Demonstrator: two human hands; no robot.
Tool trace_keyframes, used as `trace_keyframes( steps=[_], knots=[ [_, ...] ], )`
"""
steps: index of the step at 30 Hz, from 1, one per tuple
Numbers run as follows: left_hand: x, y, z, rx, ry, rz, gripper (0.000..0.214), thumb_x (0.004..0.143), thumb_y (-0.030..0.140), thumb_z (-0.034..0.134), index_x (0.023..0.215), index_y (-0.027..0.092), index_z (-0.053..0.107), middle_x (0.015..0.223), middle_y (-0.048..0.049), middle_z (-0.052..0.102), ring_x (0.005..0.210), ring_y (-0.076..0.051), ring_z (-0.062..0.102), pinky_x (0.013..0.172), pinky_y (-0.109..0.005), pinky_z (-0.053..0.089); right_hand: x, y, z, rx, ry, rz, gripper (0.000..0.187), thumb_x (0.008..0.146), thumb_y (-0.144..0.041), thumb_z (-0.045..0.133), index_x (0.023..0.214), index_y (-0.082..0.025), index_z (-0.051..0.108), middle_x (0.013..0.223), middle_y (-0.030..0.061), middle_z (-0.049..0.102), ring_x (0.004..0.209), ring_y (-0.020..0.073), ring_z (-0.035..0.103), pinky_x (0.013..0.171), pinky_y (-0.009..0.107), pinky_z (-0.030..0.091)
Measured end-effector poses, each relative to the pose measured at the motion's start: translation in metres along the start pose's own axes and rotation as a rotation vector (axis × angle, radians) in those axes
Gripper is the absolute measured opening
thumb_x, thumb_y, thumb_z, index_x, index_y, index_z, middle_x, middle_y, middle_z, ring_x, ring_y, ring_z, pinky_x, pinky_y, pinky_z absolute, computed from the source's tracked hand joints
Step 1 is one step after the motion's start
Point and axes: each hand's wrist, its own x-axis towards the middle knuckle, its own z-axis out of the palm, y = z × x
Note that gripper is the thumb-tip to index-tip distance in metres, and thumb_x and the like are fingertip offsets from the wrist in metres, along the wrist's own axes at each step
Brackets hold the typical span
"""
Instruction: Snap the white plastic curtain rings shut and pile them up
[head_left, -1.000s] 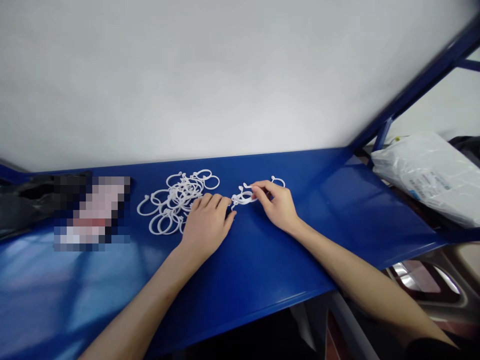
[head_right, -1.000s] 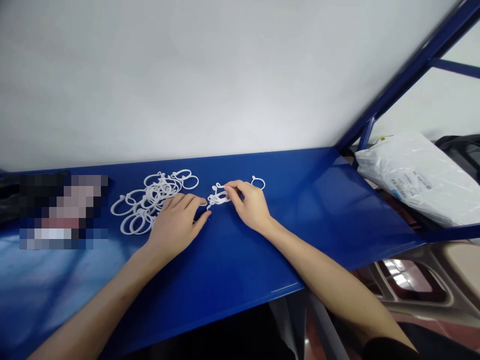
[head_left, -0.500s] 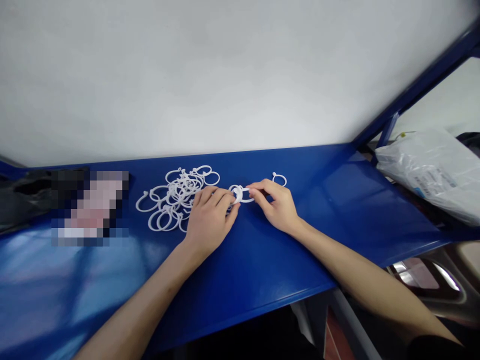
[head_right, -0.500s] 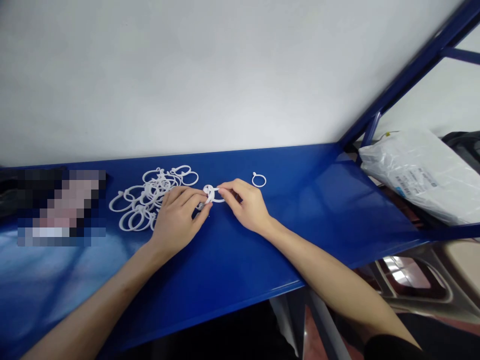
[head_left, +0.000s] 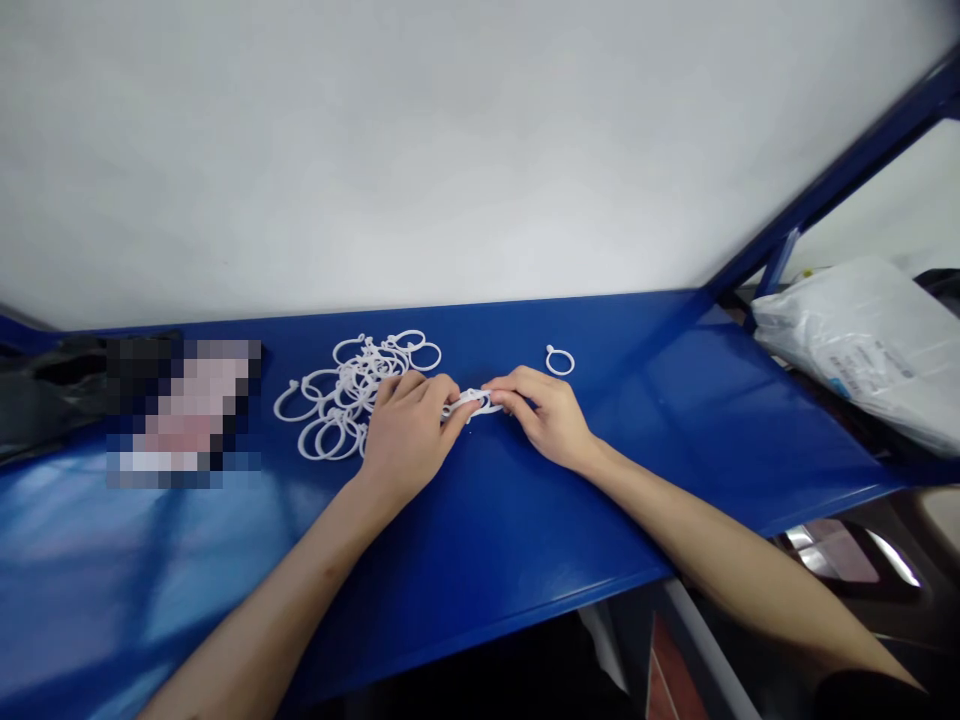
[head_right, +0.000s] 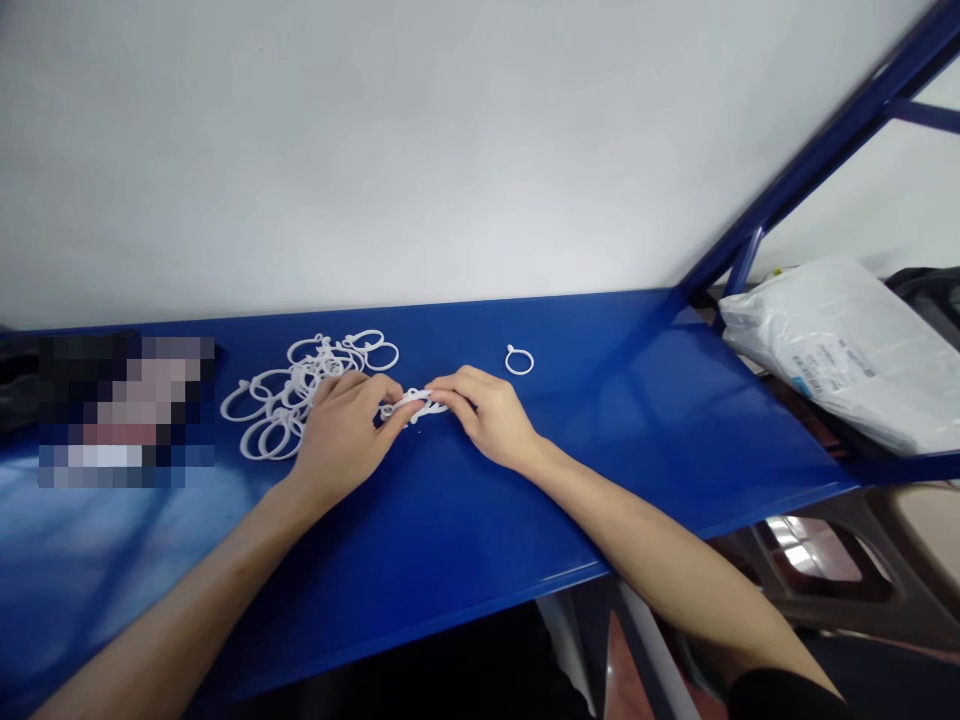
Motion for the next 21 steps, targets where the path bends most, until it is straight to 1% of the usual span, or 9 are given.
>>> trace_keyframes(
  steps=[3,6,10,13,15,17,19,21],
  knots=[
    [0.002,-0.003,-0.002,-0.018,-0.007,-0.014,0.021,0.096,0.041,0.058,0.088,0.022,0.061,0.082,-0.0016,0.071,0.083,-0.023,0.061,0.087,-0.04,0.039,0.0,0.001,0.001,-0.027,0.02,0.042,0.018,0.102,-0.024,0.055,0.106,-0.02,0.072,0.094,0.0041,0.073,0.082,0.0142,0.068,0.076,0.028,0.054],
    [0.004,-0.006,-0.005,-0.05,0.041,-0.045,0.023,0.098,0.04,0.054,0.086,0.022,0.061,0.079,-0.0014,0.07,0.08,-0.022,0.062,0.087,-0.039,0.04,0.001,0.003,0.002,-0.061,0.054,0.079,0.019,0.102,-0.024,0.054,0.105,-0.02,0.072,0.093,0.0036,0.074,0.08,0.0138,0.068,0.076,0.028,0.054],
    [0.007,-0.011,-0.009,-0.025,0.144,-0.152,0.021,0.097,0.038,0.054,0.086,0.022,0.061,0.076,-0.0016,0.069,0.076,-0.021,0.062,0.083,-0.038,0.041,0.001,0.006,0.002,-0.069,0.051,0.096,0.02,0.102,-0.025,0.054,0.104,-0.02,0.073,0.093,0.0037,0.074,0.08,0.0139,0.068,0.076,0.028,0.054],
    [0.008,-0.015,-0.011,0.018,0.148,-0.228,0.016,0.097,0.034,0.054,0.093,0.022,0.063,0.077,-0.0027,0.069,0.079,-0.023,0.063,0.084,-0.04,0.041,0.0,0.006,0.004,-0.052,0.035,0.108,0.021,0.102,-0.026,0.053,0.104,-0.02,0.073,0.092,0.0038,0.074,0.08,0.0141,0.069,0.076,0.029,0.055],
    [0.009,-0.016,-0.012,0.025,0.152,-0.253,0.014,0.096,0.03,0.054,0.102,0.021,0.064,0.083,-0.0045,0.071,0.085,-0.025,0.063,0.086,-0.042,0.042,-0.001,0.006,0.005,-0.042,0.028,0.113,0.021,0.102,-0.026,0.053,0.104,-0.02,0.073,0.092,0.0039,0.074,0.081,0.0144,0.069,0.076,0.029,0.055],
    [0.009,-0.016,-0.014,0.01,0.192,-0.254,0.017,0.095,0.026,0.052,0.108,0.02,0.063,0.094,-0.0073,0.071,0.093,-0.027,0.061,0.089,-0.044,0.043,-0.001,0.006,0.005,-0.037,0.023,0.115,0.021,0.102,-0.027,0.053,0.103,-0.019,0.073,0.092,0.0043,0.075,0.081,0.0146,0.069,0.077,0.029,0.055],
    [0.009,-0.016,-0.016,-0.012,0.237,-0.237,0.019,0.096,0.023,0.05,0.109,0.02,0.062,0.103,-0.0099,0.069,0.099,-0.027,0.059,0.091,-0.045,0.043,-0.001,0.006,0.005,-0.039,0.02,0.118,0.022,0.102,-0.028,0.053,0.103,-0.019,0.073,0.093,0.0045,0.075,0.082,0.0148,0.07,0.077,0.029,0.055],
    [0.009,-0.015,-0.017,-0.02,0.251,-0.22,0.019,0.096,0.021,0.047,0.108,0.02,0.062,0.104,-0.0114,0.066,0.102,-0.029,0.057,0.092,-0.046,0.044,0.0,0.005,0.005,-0.043,0.016,0.127,0.023,0.103,-0.028,0.052,0.104,-0.019,0.073,0.092,0.0044,0.075,0.081,0.0149,0.07,0.078,0.03,0.055]
  ],
)
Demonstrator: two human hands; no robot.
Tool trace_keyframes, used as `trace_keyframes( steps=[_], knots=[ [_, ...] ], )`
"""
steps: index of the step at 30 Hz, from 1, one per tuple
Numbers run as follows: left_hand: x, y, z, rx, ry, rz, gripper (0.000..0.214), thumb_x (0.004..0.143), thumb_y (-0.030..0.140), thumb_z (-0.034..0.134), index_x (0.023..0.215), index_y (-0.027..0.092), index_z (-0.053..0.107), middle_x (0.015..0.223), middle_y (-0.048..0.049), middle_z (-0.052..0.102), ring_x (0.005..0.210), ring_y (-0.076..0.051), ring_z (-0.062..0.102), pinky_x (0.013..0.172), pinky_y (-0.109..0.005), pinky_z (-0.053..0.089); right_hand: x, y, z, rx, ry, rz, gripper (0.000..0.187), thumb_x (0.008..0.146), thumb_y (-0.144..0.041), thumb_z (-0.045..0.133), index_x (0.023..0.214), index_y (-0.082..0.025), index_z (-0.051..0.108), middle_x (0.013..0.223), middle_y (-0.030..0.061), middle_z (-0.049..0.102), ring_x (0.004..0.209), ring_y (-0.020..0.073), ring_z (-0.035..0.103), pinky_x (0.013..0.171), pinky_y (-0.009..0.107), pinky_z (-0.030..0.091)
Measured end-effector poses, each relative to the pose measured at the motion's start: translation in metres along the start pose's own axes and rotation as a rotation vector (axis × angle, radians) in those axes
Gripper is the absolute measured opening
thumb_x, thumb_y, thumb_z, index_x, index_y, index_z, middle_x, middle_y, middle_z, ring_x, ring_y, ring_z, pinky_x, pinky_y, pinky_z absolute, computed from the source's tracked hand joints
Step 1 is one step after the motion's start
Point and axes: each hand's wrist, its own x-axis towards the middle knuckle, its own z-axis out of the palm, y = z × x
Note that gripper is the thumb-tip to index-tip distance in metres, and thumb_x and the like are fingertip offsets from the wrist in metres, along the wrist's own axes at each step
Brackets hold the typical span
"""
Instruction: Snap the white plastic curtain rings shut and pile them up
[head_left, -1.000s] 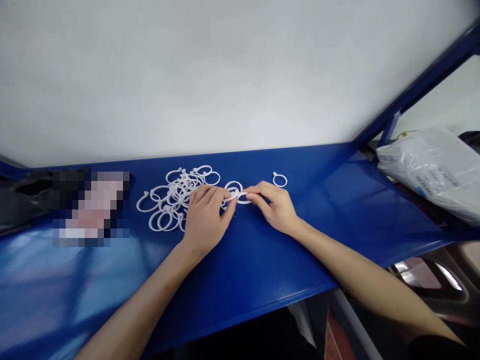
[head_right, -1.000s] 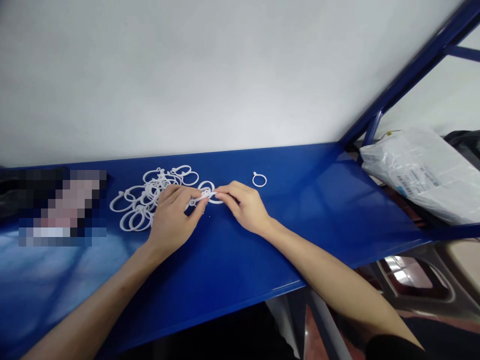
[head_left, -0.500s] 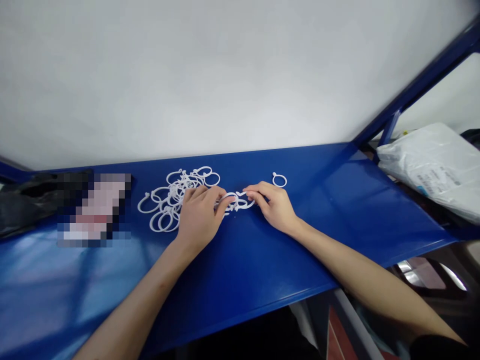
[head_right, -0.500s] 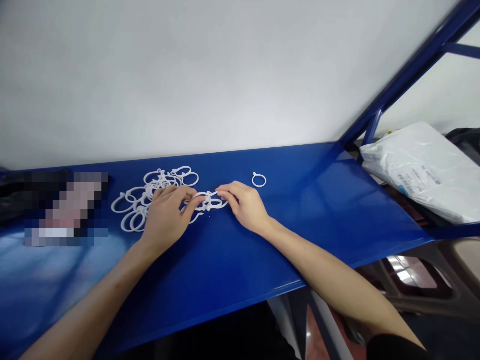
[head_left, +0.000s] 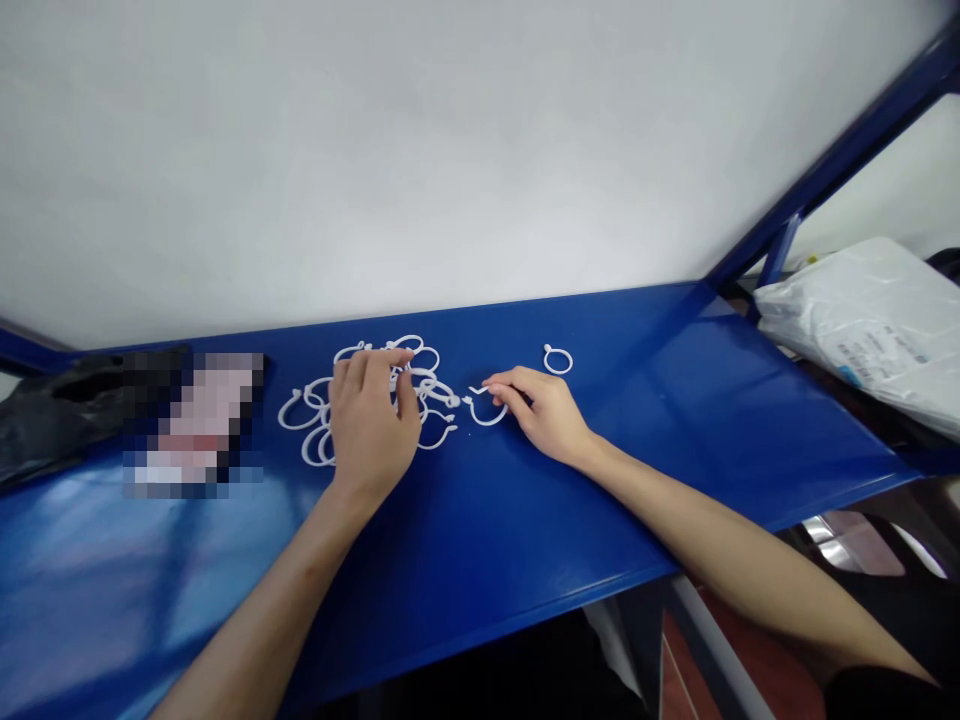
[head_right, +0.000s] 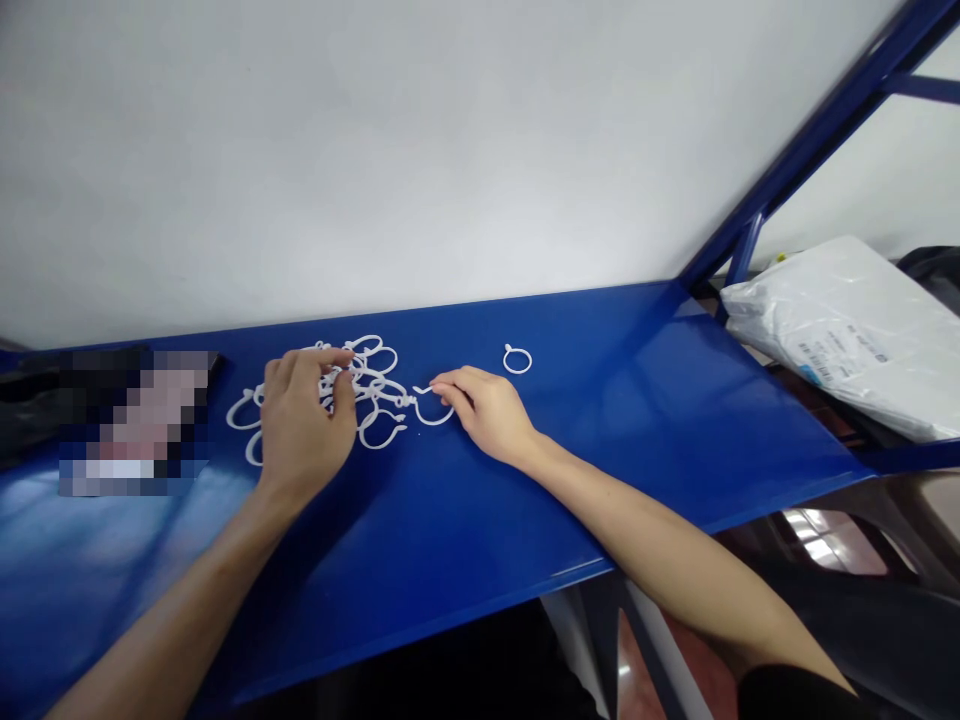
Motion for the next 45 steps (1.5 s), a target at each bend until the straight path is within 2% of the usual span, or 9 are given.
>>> trace_keyframes(
  steps=[5,10,16,19,24,28,36,40,45],
  knots=[
    [-0.001,0.0,0.001,0.019,-0.04,0.075,0.019,0.095,0.019,0.048,0.107,0.021,0.063,0.105,-0.0117,0.065,0.105,-0.03,0.056,0.093,-0.049,0.043,0.0,-0.003,0.0,-0.008,-0.02,0.015,0.022,0.102,-0.028,0.053,0.104,-0.019,0.073,0.089,0.004,0.075,0.08,0.015,0.07,0.079,0.03,0.056],
    [-0.007,0.011,0.002,-0.106,-0.186,0.179,0.015,0.096,0.024,0.051,0.101,0.021,0.065,0.101,-0.0069,0.071,0.1,-0.025,0.06,0.095,-0.045,0.046,-0.001,-0.006,0.0,0.016,0.005,-0.025,0.019,0.101,-0.028,0.055,0.105,-0.019,0.072,0.091,0.0042,0.075,0.079,0.0145,0.07,0.075,0.029,0.056],
    [-0.014,0.029,-0.003,-0.363,-0.35,-0.192,0.021,0.093,0.039,0.061,0.103,0.023,0.07,0.093,-0.0032,0.075,0.086,-0.021,0.068,0.083,-0.039,0.053,-0.003,-0.013,0.0,0.125,0.13,-0.022,0.013,0.099,-0.029,0.059,0.104,-0.019,0.067,0.088,0.0026,0.073,0.072,0.0121,0.069,0.068,0.026,0.057],
    [-0.013,0.031,-0.006,-0.487,-0.436,-0.285,0.018,0.093,0.037,0.061,0.099,0.025,0.072,0.092,-0.0019,0.077,0.082,-0.02,0.07,0.078,-0.037,0.055,-0.006,-0.016,0.0,0.154,0.125,-0.015,0.011,0.099,-0.028,0.06,0.103,-0.019,0.066,0.087,0.0022,0.073,0.071,0.0116,0.069,0.067,0.025,0.057],
    [-0.015,0.033,-0.006,-0.623,-0.382,-0.322,0.015,0.093,0.032,0.061,0.094,0.025,0.074,0.097,-0.0022,0.078,0.086,-0.019,0.072,0.079,-0.035,0.057,-0.007,-0.018,-0.002,0.102,0.065,-0.063,0.008,0.097,-0.027,0.063,0.099,-0.02,0.068,0.09,0.0022,0.074,0.072,0.0122,0.068,0.063,0.025,0.054],
    [-0.02,0.035,-0.002,-0.57,-0.304,-0.343,0.013,0.091,0.029,0.064,0.094,0.026,0.075,0.095,-0.0013,0.079,0.081,-0.018,0.072,0.078,-0.035,0.058,-0.007,-0.019,-0.005,0.105,0.002,-0.123,0.007,0.097,-0.027,0.065,0.094,-0.021,0.067,0.092,0.0033,0.075,0.078,0.0144,0.069,0.069,0.028,0.055],
    [-0.03,0.038,0.002,-0.51,-0.233,-0.155,0.017,0.093,0.02,0.058,0.087,0.024,0.073,0.091,0.0003,0.077,0.083,-0.016,0.072,0.078,-0.031,0.058,-0.014,-0.023,-0.004,0.063,-0.052,-0.187,0.009,0.1,-0.025,0.059,0.098,-0.021,0.067,0.09,0.0035,0.074,0.08,0.0157,0.068,0.072,0.03,0.057],
    [-0.018,0.028,0.0,-0.372,-0.283,0.018,0.016,0.096,0.026,0.057,0.102,0.024,0.072,0.098,-0.0027,0.077,0.088,-0.019,0.07,0.082,-0.035,0.057,-0.004,-0.014,-0.007,-0.078,-0.054,-0.234,0.012,0.101,-0.024,0.055,0.103,-0.021,0.066,0.094,0.0051,0.071,0.085,0.017,0.066,0.077,0.033,0.056],
    [0.0,-0.003,-0.001,-0.048,-0.205,0.181,0.029,0.093,0.016,0.05,0.115,0.021,0.069,0.105,-0.009,0.075,0.104,-0.027,0.063,0.096,-0.049,0.05,0.012,0.02,-0.026,-0.371,0.135,-0.019,0.018,0.101,-0.028,0.055,0.102,-0.02,0.071,0.1,0.0088,0.065,0.084,0.0191,0.065,0.074,0.035,0.056]
  ],
)
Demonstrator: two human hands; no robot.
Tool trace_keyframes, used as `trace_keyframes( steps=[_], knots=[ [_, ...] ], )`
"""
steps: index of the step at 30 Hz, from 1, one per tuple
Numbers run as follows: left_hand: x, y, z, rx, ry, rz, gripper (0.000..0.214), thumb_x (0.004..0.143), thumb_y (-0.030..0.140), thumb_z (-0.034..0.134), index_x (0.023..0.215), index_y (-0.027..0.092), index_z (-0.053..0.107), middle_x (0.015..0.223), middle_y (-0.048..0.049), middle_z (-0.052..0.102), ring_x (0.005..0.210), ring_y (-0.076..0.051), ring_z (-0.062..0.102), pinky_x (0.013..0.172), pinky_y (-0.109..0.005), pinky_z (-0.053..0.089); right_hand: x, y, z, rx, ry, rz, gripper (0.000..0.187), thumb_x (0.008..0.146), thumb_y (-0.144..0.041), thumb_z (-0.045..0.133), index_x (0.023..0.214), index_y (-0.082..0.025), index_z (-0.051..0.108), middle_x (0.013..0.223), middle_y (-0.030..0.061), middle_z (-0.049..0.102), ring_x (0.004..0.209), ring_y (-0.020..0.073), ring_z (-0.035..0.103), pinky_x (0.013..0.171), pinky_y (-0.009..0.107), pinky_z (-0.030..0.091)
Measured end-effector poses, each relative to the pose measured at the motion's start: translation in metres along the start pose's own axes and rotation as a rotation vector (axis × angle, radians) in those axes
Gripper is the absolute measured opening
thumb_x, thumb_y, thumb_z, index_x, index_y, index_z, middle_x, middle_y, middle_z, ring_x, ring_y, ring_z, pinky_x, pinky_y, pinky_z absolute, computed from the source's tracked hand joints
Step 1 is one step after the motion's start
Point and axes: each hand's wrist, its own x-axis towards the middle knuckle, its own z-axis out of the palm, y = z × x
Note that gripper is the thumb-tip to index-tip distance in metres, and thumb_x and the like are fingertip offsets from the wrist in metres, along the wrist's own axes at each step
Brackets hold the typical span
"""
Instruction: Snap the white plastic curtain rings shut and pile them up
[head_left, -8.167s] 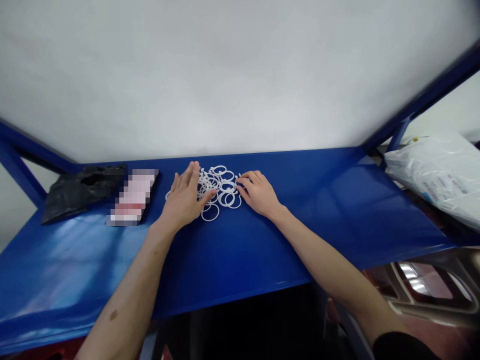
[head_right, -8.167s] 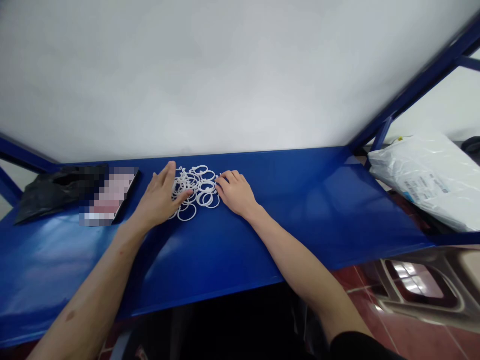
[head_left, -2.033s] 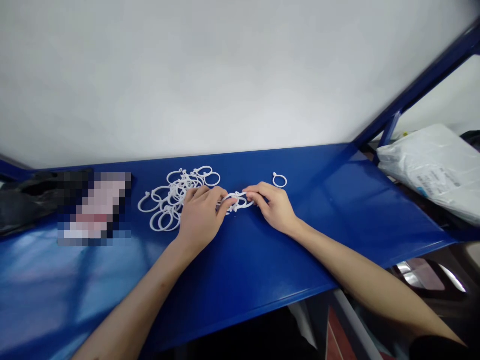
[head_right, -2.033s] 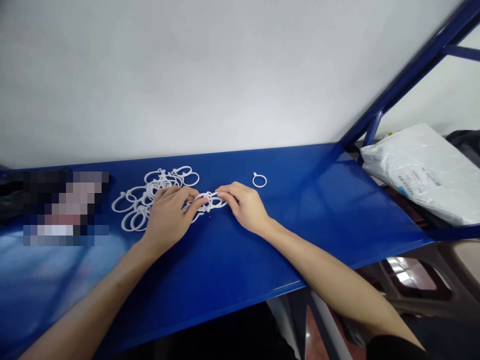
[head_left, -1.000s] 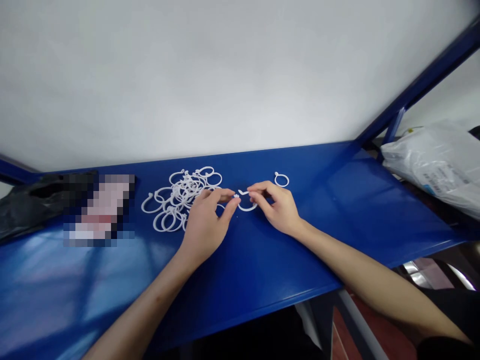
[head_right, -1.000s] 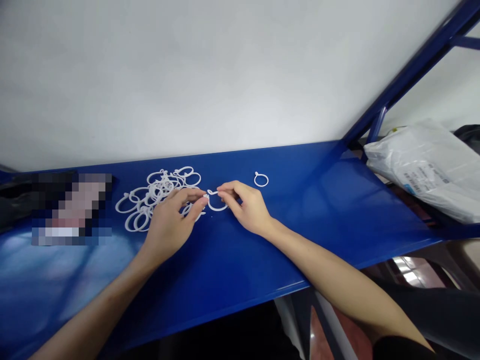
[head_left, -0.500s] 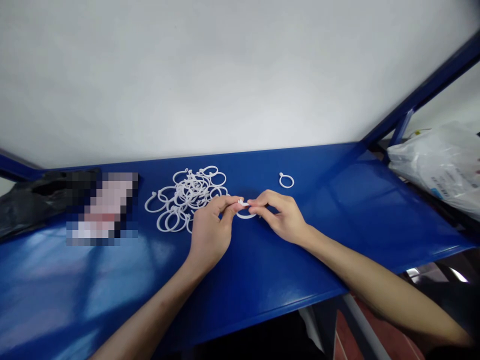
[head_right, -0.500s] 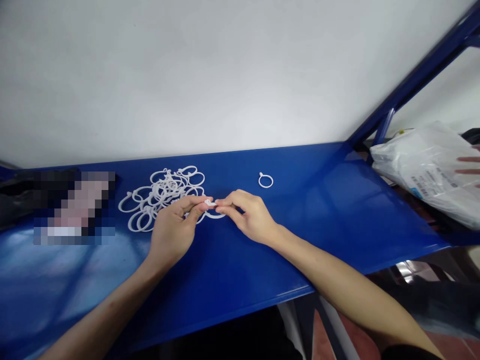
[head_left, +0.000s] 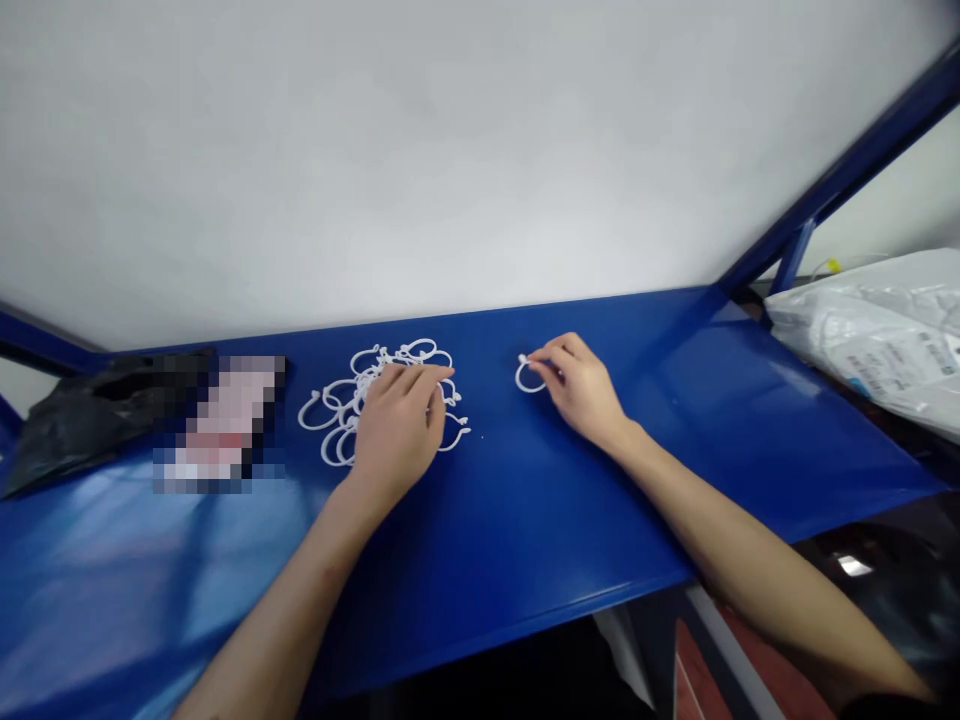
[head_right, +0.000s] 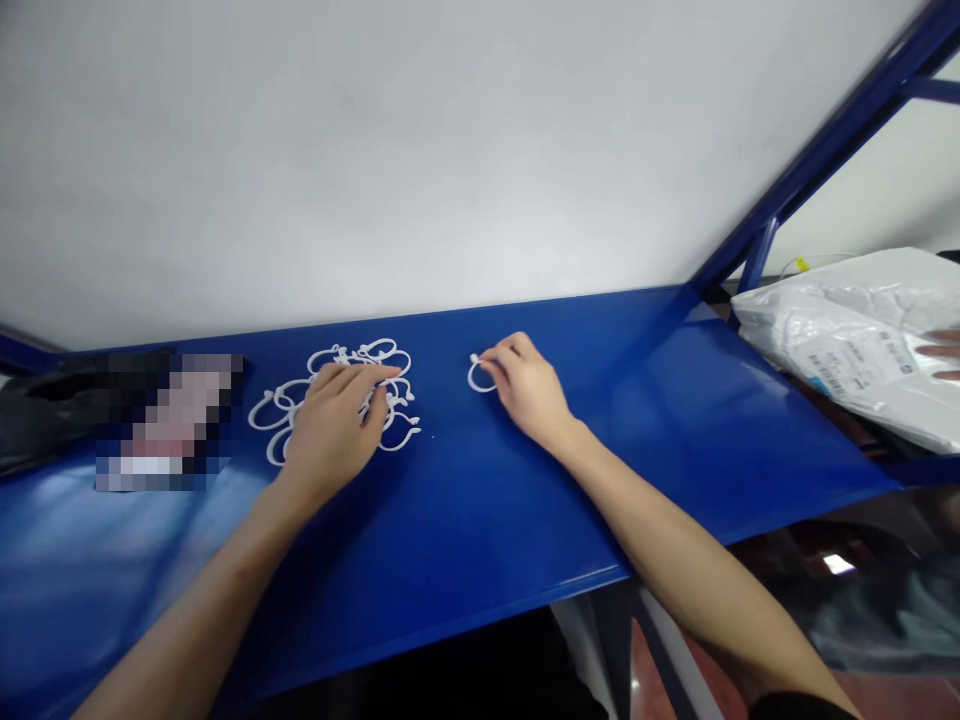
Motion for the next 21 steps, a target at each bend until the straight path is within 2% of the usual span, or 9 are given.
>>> trace_keyframes(
  steps=[4,7,10,13,16,19,21],
  knots=[
    [-0.001,-0.017,0.003,0.094,-0.099,0.032,0.025,0.089,0.016,0.054,0.106,0.022,0.071,0.114,-0.0101,0.07,0.114,-0.031,0.056,0.1,-0.053,0.046,0.005,0.028,-0.007,-0.183,0.098,0.182,0.022,0.099,-0.03,0.054,0.103,-0.02,0.074,0.094,0.0071,0.065,0.076,0.0181,0.063,0.068,0.035,0.054],
    [-0.002,-0.018,0.007,0.107,-0.126,0.032,0.016,0.09,0.022,0.056,0.093,0.022,0.072,0.11,-0.011,0.069,0.113,-0.033,0.054,0.097,-0.053,0.045,0.005,0.033,-0.009,-0.259,0.095,0.231,0.022,0.096,-0.03,0.059,0.109,-0.02,0.073,0.094,0.0088,0.067,0.083,0.0228,0.064,0.068,0.037,0.054],
    [-0.001,-0.014,0.007,0.111,-0.109,0.025,0.015,0.092,0.022,0.054,0.089,0.022,0.068,0.105,-0.0101,0.07,0.11,-0.031,0.054,0.094,-0.05,0.044,0.004,0.025,-0.008,-0.275,0.099,0.218,0.025,0.094,-0.029,0.062,0.116,-0.018,0.07,0.099,0.0115,0.067,0.094,0.0281,0.063,0.072,0.041,0.055],
    [0.001,-0.007,0.002,0.096,-0.029,-0.06,0.012,0.094,0.024,0.051,0.091,0.022,0.062,0.098,-0.0087,0.07,0.104,-0.03,0.057,0.091,-0.048,0.043,0.001,0.008,-0.005,-0.179,0.07,0.083,0.023,0.097,-0.027,0.058,0.115,-0.019,0.068,0.099,0.0109,0.067,0.097,0.0277,0.062,0.081,0.044,0.056],
    [0.003,0.003,-0.003,-0.108,-0.006,-0.211,0.009,0.094,0.023,0.048,0.095,0.021,0.057,0.088,-0.0052,0.068,0.085,-0.022,0.06,0.081,-0.04,0.046,-0.007,-0.013,0.001,0.014,-0.053,-0.067,0.023,0.099,-0.027,0.055,0.119,-0.021,0.065,0.101,0.0087,0.066,0.092,0.0229,0.064,0.082,0.041,0.057],
    [0.002,0.016,-0.006,-0.451,-0.145,-0.301,0.01,0.096,0.025,0.045,0.097,0.022,0.054,0.078,0.001,0.062,0.064,-0.014,0.055,0.063,-0.03,0.044,-0.015,-0.03,0.006,0.199,-0.202,-0.114,0.035,0.099,-0.028,0.057,0.133,-0.022,0.056,0.114,0.0093,0.062,0.082,0.0168,0.064,0.074,0.035,0.058],
    [0.0,0.025,-0.005,-0.596,-0.236,-0.298,0.01,0.096,0.027,0.045,0.098,0.022,0.054,0.078,0.0023,0.061,0.064,-0.012,0.055,0.062,-0.028,0.044,-0.019,-0.036,0.008,0.288,-0.257,-0.133,0.037,0.098,-0.029,0.059,0.134,-0.021,0.053,0.117,0.0099,0.061,0.08,0.0151,0.064,0.073,0.033,0.058]
  ],
)
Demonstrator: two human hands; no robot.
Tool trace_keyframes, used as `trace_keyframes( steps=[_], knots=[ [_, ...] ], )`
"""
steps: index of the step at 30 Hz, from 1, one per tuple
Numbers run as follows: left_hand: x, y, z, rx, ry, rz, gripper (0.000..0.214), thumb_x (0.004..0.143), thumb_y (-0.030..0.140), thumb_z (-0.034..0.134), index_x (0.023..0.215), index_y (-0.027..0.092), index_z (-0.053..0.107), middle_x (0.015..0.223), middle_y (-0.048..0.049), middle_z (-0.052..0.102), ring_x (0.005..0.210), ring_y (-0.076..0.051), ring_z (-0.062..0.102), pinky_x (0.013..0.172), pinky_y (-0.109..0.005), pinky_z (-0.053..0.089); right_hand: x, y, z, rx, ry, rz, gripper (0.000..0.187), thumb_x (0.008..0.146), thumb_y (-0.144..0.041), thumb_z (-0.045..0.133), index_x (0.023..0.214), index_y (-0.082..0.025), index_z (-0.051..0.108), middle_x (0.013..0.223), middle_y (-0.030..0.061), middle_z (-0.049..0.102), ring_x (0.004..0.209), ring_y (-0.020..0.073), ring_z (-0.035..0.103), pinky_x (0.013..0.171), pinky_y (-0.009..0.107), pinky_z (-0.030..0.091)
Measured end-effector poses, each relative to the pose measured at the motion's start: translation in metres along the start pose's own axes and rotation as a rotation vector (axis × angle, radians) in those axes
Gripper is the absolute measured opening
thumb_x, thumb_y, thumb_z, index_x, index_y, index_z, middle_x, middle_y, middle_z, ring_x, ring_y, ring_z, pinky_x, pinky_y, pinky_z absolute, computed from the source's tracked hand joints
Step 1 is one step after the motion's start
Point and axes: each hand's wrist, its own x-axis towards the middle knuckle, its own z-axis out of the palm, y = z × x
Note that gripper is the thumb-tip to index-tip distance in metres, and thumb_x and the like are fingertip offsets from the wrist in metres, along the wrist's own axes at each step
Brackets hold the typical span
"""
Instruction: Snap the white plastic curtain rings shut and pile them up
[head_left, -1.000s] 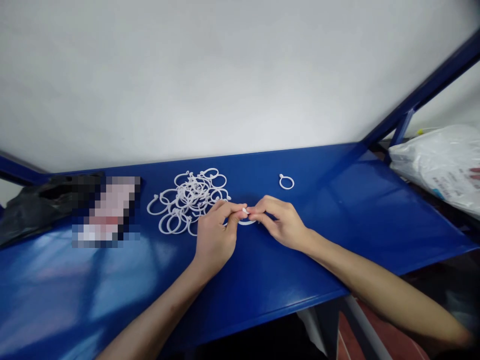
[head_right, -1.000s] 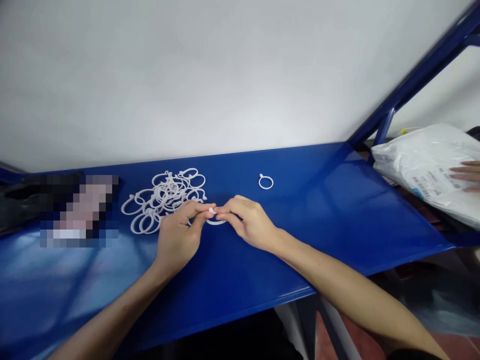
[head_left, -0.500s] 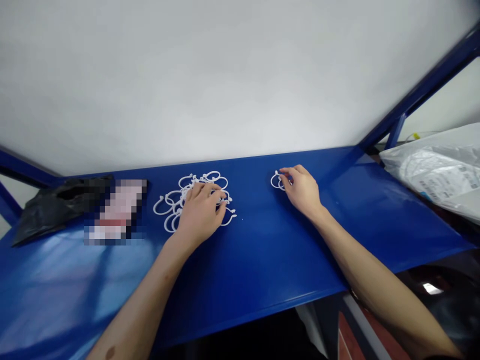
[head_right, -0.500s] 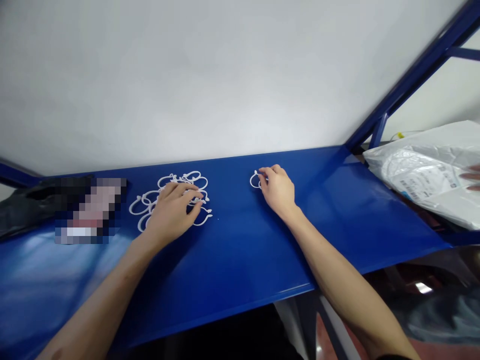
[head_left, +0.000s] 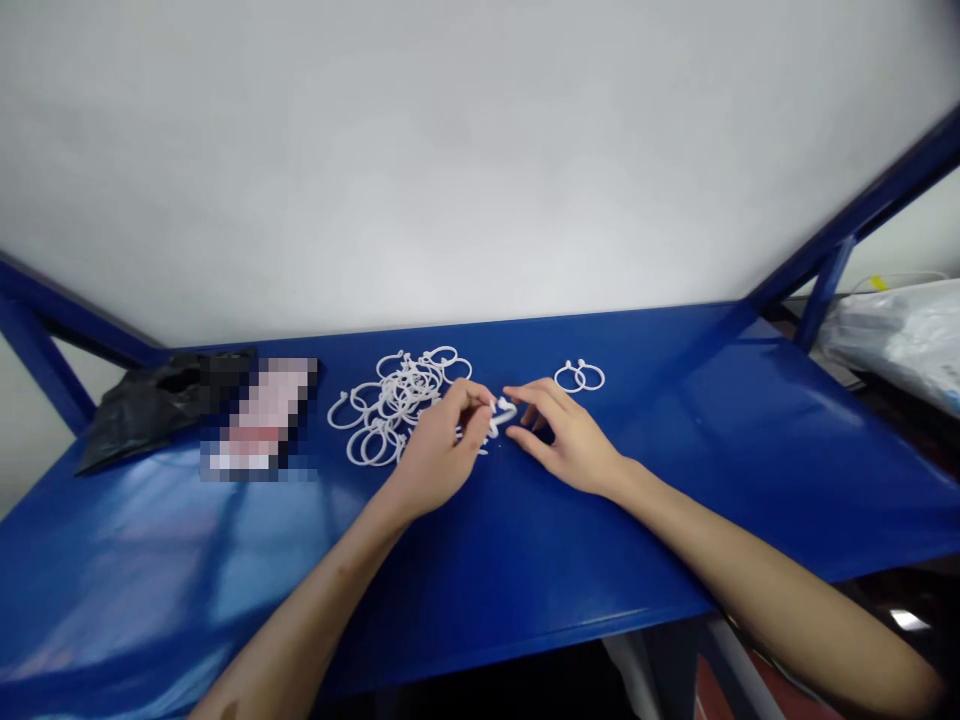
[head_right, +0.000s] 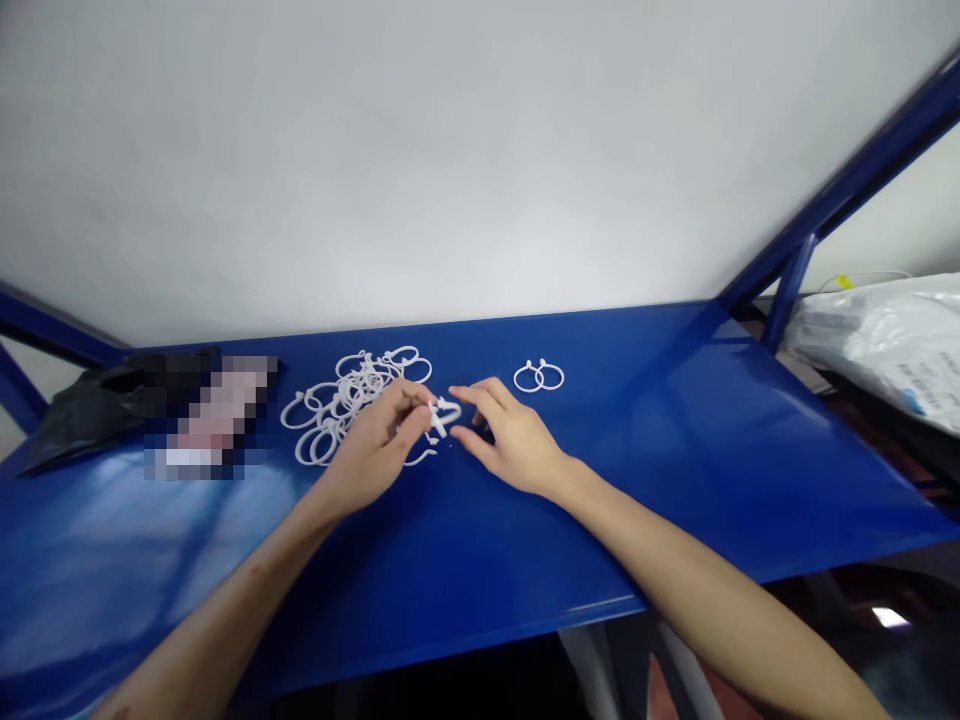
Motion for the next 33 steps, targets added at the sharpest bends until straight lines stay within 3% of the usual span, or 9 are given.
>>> trace_keyframes(
  steps=[4,6,13,19,23,26,29,33],
  knots=[
    [-0.004,0.001,0.011,-0.081,-0.105,0.017,0.007,0.096,0.027,0.05,0.097,0.022,0.053,0.08,0.0032,0.061,0.069,-0.011,0.056,0.065,-0.026,0.045,-0.001,-0.001,0.003,0.062,0.029,-0.027,0.014,0.101,-0.027,0.054,0.111,-0.02,0.063,0.097,0.0054,0.067,0.081,0.0156,0.065,0.074,0.03,0.056],
    [-0.005,-0.002,0.014,-0.064,-0.112,0.011,0.007,0.096,0.027,0.05,0.099,0.022,0.054,0.082,0.0029,0.063,0.071,-0.011,0.058,0.065,-0.026,0.046,0.0,0.001,0.004,0.074,0.066,-0.004,0.013,0.102,-0.026,0.053,0.104,-0.02,0.064,0.092,0.0041,0.069,0.08,0.0148,0.066,0.073,0.029,0.055],
    [-0.006,-0.012,0.014,0.234,-0.113,0.207,0.03,0.094,0.022,0.058,0.124,0.023,0.053,0.118,-0.0061,0.065,0.105,-0.021,0.061,0.092,-0.038,0.05,-0.001,0.004,0.009,0.328,0.146,0.178,0.018,0.099,-0.031,0.059,0.114,-0.023,0.056,0.083,0.0,0.07,0.07,0.0133,0.069,0.068,0.028,0.058],
    [-0.002,-0.016,0.014,0.419,-0.133,0.263,0.007,0.094,0.026,0.061,0.098,0.02,0.06,0.094,-0.0029,0.065,0.09,-0.021,0.057,0.082,-0.039,0.048,0.0,0.005,0.008,0.444,0.224,0.23,0.015,0.096,-0.035,0.064,0.1,-0.023,0.055,0.077,-0.0022,0.068,0.064,0.0123,0.069,0.063,0.027,0.057],
    [0.0,-0.017,0.012,0.378,-0.061,0.29,0.01,0.091,0.028,0.068,0.088,0.021,0.062,0.083,0.0006,0.066,0.083,-0.019,0.057,0.078,-0.035,0.046,0.0,0.003,0.008,0.435,0.224,0.211,0.014,0.095,-0.035,0.065,0.099,-0.023,0.059,0.077,-0.0017,0.069,0.064,0.0121,0.069,0.063,0.026,0.057],
    [0.0,-0.017,0.011,0.348,0.043,0.277,0.009,0.09,0.023,0.069,0.097,0.022,0.063,0.084,0.0013,0.07,0.09,-0.019,0.06,0.081,-0.034,0.048,0.0,0.001,0.007,0.33,0.227,0.18,0.014,0.095,-0.035,0.066,0.098,-0.022,0.063,0.082,0.0006,0.07,0.066,0.0126,0.068,0.063,0.027,0.057],
    [-0.001,-0.016,0.01,0.323,0.128,0.25,0.021,0.09,0.02,0.068,0.111,0.023,0.063,0.087,0.0006,0.072,0.095,-0.019,0.063,0.081,-0.033,0.051,0.001,0.003,0.006,0.225,0.26,0.183,0.014,0.094,-0.035,0.066,0.093,-0.021,0.064,0.082,0.0014,0.07,0.066,0.0128,0.066,0.062,0.027,0.055],
    [-0.001,-0.014,0.007,0.315,0.212,0.283,0.012,0.093,0.022,0.065,0.105,0.022,0.066,0.089,-0.0012,0.072,0.088,-0.017,0.065,0.078,-0.031,0.053,0.005,0.01,0.005,0.156,0.312,0.256,0.016,0.094,-0.035,0.066,0.088,-0.021,0.064,0.077,0.0005,0.07,0.062,0.0127,0.063,0.06,0.027,0.051]
  ],
)
